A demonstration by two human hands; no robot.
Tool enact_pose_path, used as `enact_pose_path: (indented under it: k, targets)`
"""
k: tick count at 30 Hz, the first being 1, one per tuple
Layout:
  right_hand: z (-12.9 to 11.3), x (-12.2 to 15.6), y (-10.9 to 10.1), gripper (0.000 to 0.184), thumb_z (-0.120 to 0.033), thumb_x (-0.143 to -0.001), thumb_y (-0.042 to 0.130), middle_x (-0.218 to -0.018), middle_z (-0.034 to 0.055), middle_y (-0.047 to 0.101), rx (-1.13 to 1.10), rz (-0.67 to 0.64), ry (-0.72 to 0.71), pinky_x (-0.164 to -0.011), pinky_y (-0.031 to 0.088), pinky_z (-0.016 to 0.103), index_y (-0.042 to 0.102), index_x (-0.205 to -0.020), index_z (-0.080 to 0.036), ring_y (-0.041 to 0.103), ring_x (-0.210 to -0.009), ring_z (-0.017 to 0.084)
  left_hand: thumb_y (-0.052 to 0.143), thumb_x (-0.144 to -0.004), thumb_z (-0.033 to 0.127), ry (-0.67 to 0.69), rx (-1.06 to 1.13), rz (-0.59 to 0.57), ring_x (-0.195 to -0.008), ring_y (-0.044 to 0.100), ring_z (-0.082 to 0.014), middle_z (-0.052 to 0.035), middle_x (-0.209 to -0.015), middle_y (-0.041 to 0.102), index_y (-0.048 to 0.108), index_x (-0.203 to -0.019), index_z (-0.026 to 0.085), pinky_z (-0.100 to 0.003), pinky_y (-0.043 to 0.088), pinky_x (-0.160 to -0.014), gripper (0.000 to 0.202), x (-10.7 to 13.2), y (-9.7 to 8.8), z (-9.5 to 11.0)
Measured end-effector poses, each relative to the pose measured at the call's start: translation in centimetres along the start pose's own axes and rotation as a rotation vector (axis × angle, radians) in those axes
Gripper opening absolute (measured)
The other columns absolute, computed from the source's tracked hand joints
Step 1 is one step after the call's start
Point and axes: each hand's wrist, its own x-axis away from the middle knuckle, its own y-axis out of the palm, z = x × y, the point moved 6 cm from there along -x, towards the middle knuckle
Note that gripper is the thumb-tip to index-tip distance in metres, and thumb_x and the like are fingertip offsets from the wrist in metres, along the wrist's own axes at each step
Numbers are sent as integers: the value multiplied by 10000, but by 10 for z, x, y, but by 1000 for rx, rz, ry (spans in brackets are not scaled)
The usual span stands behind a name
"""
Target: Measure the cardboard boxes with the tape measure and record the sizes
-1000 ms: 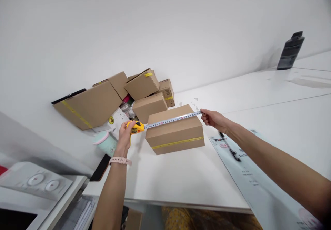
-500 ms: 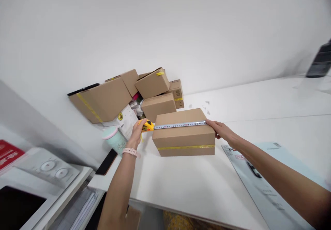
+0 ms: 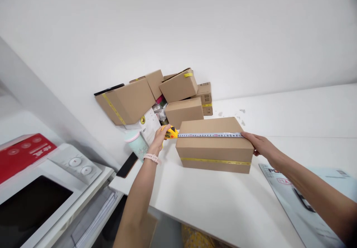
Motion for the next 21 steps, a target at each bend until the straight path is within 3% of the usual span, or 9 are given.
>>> enact_pose_path:
  k: [4, 7, 9, 11, 14, 16, 18, 21]
  targets:
    - [-14, 2, 0, 446, -635, -867, 532, -642, 23, 528, 82, -29, -62, -526, 363, 337, 603, -705, -225, 443, -581, 174, 626, -971, 361, 40, -4, -5, -1067, 646, -244, -103, -1272, 615, 591, -1273, 170, -456, 566, -889, 359, 9, 1, 10]
    - [-26, 3, -6, 434, -556, -855, 577, -584, 7, 479, 144, -29, -80, -551, 363, 334, 510, -585, -223, 419, -565, 159, 645, -954, 374, 87, 8, -38, -1010, 661, -226, -88, -1185, 653, 617, -1212, 159, -420, 562, -870, 337, 30, 0, 28]
    - [-37, 2, -13, 441, -553, -825, 615, -588, 12, 500, 136, -18, -101, -565, 379, 336, 495, -560, -222, 424, -565, 155, 717, -886, 417, 97, 22, -116, -927, 684, -213, -70, -1062, 696, 647, -1144, 159, -367, 545, -858, 371, 55, 1, 41]
    - [-51, 1, -20, 436, -585, -807, 628, -647, 28, 549, 78, -8, -165, -588, 407, 337, 531, -594, -218, 453, -596, 159, 808, -775, 461, 68, 29, -265, -858, 709, -223, -77, -989, 728, 678, -1111, 161, -343, 532, -847, 468, 88, 9, 48]
    - [-80, -2, -25, 449, -634, -784, 642, -738, 42, 592, 2, 19, -276, -652, 448, 336, 555, -659, -213, 512, -683, 176, 841, -707, 490, -58, 48, -535, -835, 718, -257, -135, -1017, 740, 711, -1141, 141, -334, 540, -756, 572, 146, 34, 37]
    - [-99, -8, -18, 453, -644, -775, 650, -764, 43, 609, 12, 13, -317, -701, 458, 333, 553, -671, -214, 540, -738, 187, 860, -674, 463, -263, 233, -717, -820, 695, -210, -110, -1011, 734, 693, -1176, 167, -292, 520, -744, 607, 186, 61, 16]
    - [-114, -16, -3, 444, -640, -801, 618, -787, 42, 629, 93, -25, -328, -735, 458, 327, 550, -681, -218, 557, -778, 193, 874, -603, 471, -342, 436, -719, -731, 653, -163, -69, -896, 704, 710, -1065, 152, -245, 486, -682, 585, 210, 86, 0]
    - [-126, -36, 22, 409, -606, -850, 557, -817, 48, 670, 250, -65, -291, -737, 467, 328, 562, -709, -222, 585, -794, 206, 820, -649, 480, -335, 622, -555, -754, 630, -174, -57, -875, 672, 682, -989, 163, -264, 487, -692, 485, 218, 116, -11]
